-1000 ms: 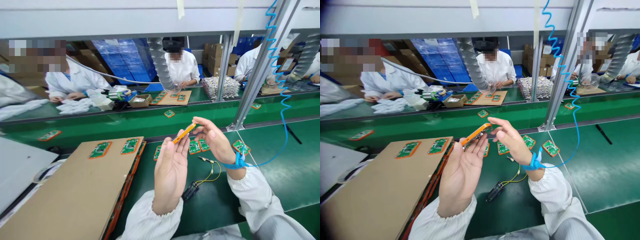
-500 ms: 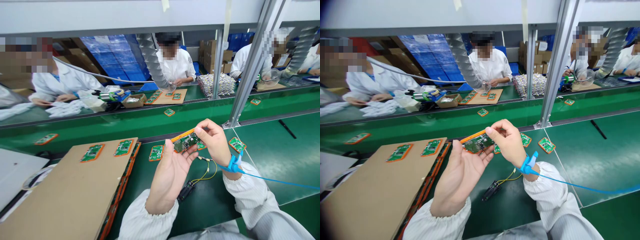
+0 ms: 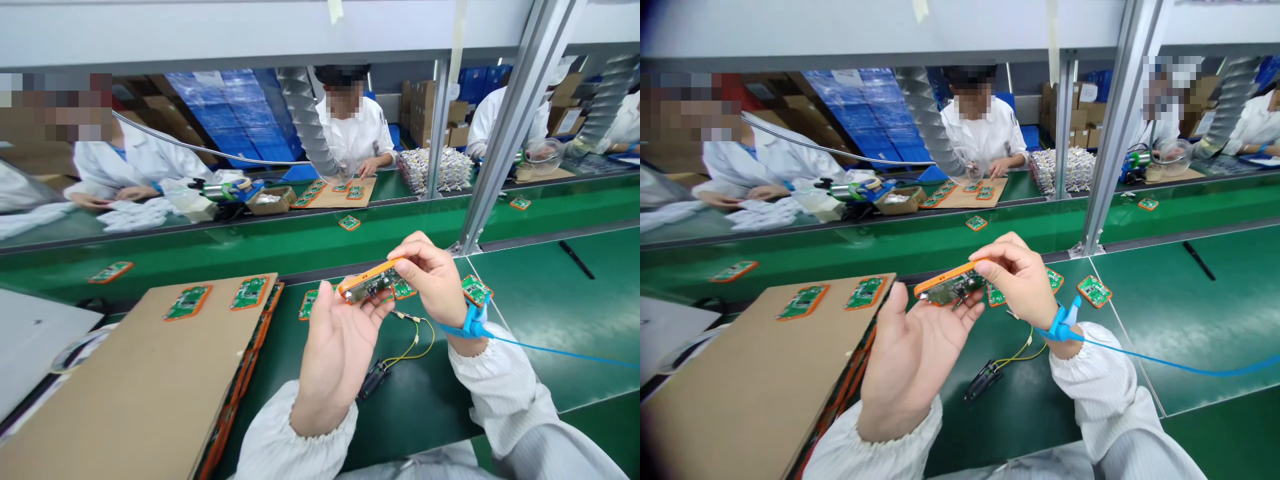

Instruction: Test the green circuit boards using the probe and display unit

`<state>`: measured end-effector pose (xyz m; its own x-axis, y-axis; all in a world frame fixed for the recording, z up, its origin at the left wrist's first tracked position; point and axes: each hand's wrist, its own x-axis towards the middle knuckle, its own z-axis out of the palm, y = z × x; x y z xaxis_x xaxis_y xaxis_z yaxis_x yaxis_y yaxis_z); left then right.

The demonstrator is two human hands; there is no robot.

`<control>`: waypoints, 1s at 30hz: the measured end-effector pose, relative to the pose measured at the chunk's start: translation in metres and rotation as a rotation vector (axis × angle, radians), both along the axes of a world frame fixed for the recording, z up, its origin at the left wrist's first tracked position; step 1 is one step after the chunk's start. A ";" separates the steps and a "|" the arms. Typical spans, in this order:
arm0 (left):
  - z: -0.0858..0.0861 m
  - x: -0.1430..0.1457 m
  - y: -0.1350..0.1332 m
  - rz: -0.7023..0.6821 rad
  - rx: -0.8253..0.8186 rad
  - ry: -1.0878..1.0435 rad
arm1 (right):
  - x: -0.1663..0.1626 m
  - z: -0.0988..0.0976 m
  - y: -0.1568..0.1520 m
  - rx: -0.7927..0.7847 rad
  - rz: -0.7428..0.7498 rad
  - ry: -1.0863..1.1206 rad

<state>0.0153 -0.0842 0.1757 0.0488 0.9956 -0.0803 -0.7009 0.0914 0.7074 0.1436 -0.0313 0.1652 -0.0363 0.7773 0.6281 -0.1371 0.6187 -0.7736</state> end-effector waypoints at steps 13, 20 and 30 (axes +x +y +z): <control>-0.032 -0.002 0.025 0.183 0.434 0.037 | -0.008 -0.010 0.000 0.590 0.023 -0.225; -0.021 -0.016 0.026 0.020 0.104 -0.139 | -0.011 -0.007 -0.009 0.534 0.001 -0.251; -0.004 -0.019 0.010 -0.068 -0.084 -0.194 | -0.004 -0.007 -0.010 0.290 -0.114 -0.177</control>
<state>-0.0037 -0.0745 0.1721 0.1378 0.9797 -0.1453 -0.8134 0.1956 0.5478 0.1397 -0.0414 0.1584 -0.0878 0.5726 0.8151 0.0664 0.8198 -0.5688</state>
